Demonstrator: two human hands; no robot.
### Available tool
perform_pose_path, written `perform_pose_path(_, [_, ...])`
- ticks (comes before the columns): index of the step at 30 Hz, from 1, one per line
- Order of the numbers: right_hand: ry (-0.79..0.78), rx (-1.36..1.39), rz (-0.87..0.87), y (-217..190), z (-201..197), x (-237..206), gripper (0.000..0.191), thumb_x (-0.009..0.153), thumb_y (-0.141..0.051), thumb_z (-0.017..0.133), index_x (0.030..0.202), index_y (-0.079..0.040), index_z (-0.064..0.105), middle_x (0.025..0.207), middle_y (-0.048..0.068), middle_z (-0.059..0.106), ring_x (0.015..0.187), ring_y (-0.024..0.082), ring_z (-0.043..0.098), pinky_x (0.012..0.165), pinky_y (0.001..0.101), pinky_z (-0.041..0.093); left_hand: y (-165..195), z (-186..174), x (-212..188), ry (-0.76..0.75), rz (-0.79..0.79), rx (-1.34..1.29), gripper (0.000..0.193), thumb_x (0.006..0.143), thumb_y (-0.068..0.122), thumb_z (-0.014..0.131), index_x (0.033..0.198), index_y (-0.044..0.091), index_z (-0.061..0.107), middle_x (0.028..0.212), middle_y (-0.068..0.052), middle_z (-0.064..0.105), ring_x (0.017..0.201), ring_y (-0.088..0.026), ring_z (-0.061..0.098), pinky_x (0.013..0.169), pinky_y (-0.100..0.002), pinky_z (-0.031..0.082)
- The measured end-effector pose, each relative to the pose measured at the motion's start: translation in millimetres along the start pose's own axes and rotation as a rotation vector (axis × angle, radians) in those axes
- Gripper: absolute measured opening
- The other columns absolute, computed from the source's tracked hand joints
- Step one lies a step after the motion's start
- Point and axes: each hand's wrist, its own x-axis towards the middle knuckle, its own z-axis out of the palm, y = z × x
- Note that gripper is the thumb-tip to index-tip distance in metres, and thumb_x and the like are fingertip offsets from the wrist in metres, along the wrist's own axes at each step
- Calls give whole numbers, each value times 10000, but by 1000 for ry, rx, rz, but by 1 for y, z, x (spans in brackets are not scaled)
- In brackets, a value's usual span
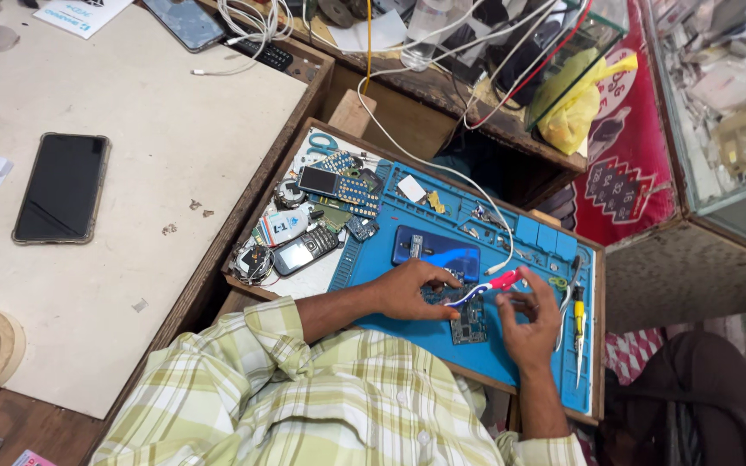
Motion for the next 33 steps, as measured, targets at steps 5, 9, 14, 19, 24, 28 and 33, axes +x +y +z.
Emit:
perform_pose_path(5, [-66, -52, -92, -3, 1, 1, 656, 778, 13, 814, 1387, -57, 580, 1412, 149, 511, 986, 175, 711, 738, 263, 606, -2, 1, 1, 32, 11, -12, 619, 773, 447, 862, 1224, 46, 728, 883, -92, 712, 826, -138, 671, 752, -299, 547])
perform_pose_path(9, [-19, -149, -82, -3, 1, 0, 599, 822, -4, 832, 1382, -81, 633, 1357, 145, 548, 969, 189, 688, 743, 266, 606, -2, 3, -1, 12, 22, -26, 617, 779, 442, 856, 1228, 40, 724, 903, -90, 722, 847, -137, 672, 759, -293, 545])
perform_pose_path(14, [-17, -237, -68, -5, 0, -2, 503, 845, -66, 832, 1327, -97, 690, 1273, 162, 647, 922, 187, 734, 740, 281, 621, -1, 1, -2, -24, -20, -27, 614, 782, 419, 859, 1247, 40, 727, 902, -106, 732, 864, -159, 676, 781, -304, 551])
perform_pose_path(19, [1, -349, -106, -9, -1, -1, 492, 857, -116, 830, 1330, -106, 695, 1233, 171, 691, 879, 197, 751, 739, 299, 620, 0, 0, 0, -37, 28, -56, 581, 798, 386, 857, 1241, 39, 711, 1015, -106, 767, 934, -148, 701, 856, -299, 555])
perform_pose_path(24, [5, -542, -177, -14, 0, -1, 455, 874, -154, 821, 1314, -136, 707, 1264, 174, 719, 881, 218, 762, 741, 323, 604, 0, 1, -1, -31, 89, -30, 524, 801, 326, 862, 1205, 20, 725, 1060, -104, 768, 936, -158, 701, 855, -310, 562])
perform_pose_path(28, [59, -600, -230, -18, 0, -2, 436, 863, -177, 828, 1286, -168, 722, 1231, 152, 737, 926, 244, 764, 769, 339, 601, 0, 0, 1, -19, 125, -18, 518, 805, 309, 866, 1205, 15, 721, 1065, -103, 763, 949, -153, 715, 857, -311, 566])
perform_pose_path(33, [82, -619, -337, -21, -3, -1, 433, 864, -177, 830, 1283, -165, 719, 1208, 152, 733, 1008, 285, 762, 783, 337, 606, 3, 3, 1, -50, 46, -135, 524, 804, 290, 870, 1212, 1, 713, 1049, -119, 756, 952, -162, 717, 862, -315, 573])
